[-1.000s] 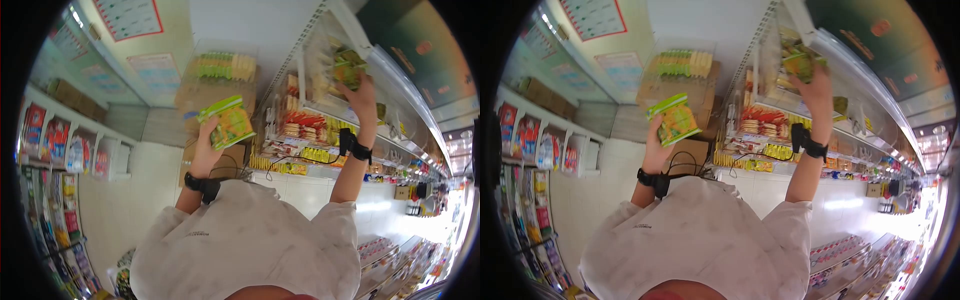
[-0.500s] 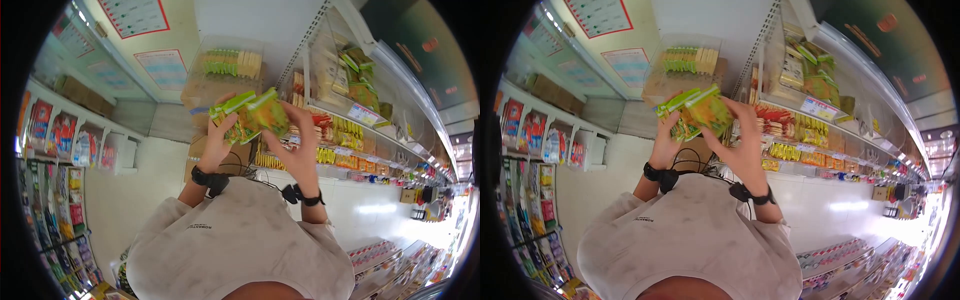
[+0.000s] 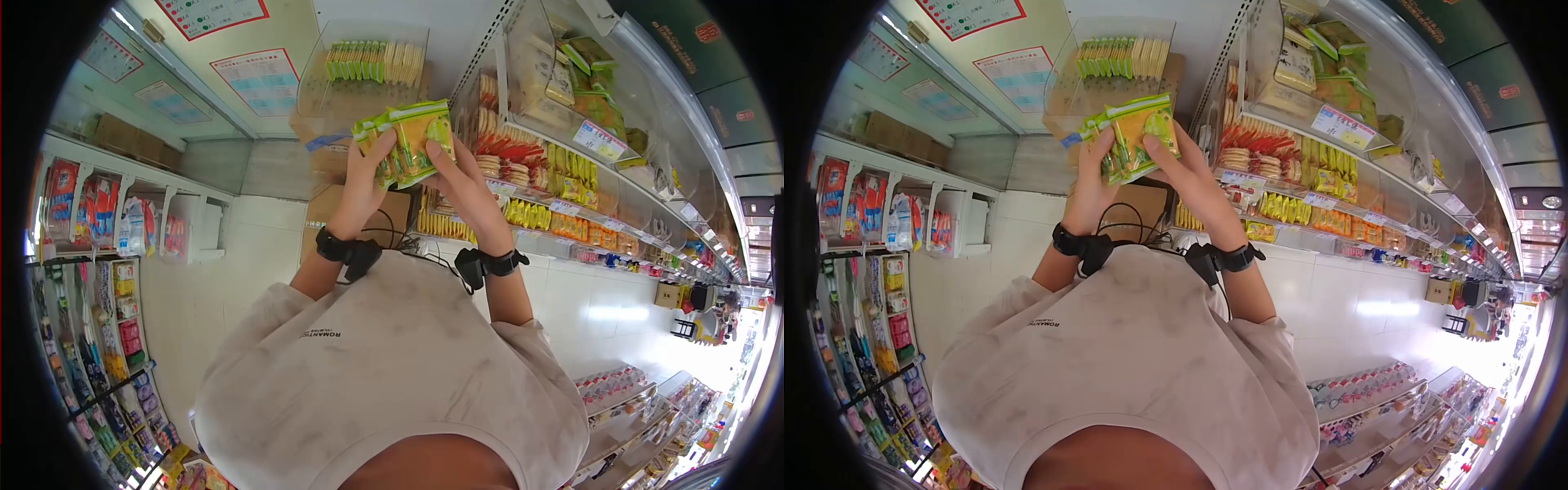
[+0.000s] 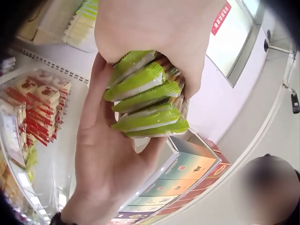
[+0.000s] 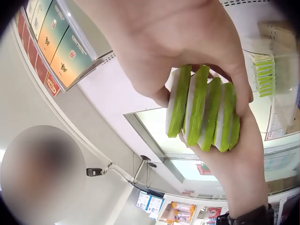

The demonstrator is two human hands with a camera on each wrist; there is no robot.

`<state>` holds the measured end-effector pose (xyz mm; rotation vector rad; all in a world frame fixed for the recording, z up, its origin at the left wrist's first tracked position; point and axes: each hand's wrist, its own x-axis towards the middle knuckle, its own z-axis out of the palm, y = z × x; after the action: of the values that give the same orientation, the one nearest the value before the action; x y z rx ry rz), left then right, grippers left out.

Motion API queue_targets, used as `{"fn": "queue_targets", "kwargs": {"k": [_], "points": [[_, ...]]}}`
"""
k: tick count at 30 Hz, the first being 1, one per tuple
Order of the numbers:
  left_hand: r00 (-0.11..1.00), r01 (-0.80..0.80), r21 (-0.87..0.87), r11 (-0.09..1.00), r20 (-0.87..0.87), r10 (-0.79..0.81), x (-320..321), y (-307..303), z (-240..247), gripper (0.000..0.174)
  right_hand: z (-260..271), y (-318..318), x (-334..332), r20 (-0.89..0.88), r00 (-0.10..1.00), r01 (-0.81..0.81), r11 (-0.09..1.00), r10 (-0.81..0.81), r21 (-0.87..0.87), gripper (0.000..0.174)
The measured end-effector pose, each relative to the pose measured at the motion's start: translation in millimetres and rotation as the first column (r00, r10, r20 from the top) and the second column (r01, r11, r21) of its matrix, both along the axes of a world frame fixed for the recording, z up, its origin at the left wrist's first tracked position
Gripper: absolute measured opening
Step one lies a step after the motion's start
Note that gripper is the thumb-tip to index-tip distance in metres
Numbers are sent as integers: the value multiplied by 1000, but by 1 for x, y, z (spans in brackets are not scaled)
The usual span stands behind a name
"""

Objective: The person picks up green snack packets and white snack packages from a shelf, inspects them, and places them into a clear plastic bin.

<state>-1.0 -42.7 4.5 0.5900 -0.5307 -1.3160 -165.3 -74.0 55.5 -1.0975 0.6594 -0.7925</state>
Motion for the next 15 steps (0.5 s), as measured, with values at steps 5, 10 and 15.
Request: {"fn": "queue_targets", "kwargs": {"k": [5,10,15], "points": [[904,-106,120,987,425,46,21,-10,-11,46,-17,-6,3,-87,995,46,996,-53,-80,56],[974,-125,61,990,198,111,16,-10,-3,54,-36,-11,30,-265,944,18,834,-195,-551,68],[967,-153,117,981,224,124,21,-2,8,54,-43,-6,49,-461,834,-145,686,-304,-713,91]]}}
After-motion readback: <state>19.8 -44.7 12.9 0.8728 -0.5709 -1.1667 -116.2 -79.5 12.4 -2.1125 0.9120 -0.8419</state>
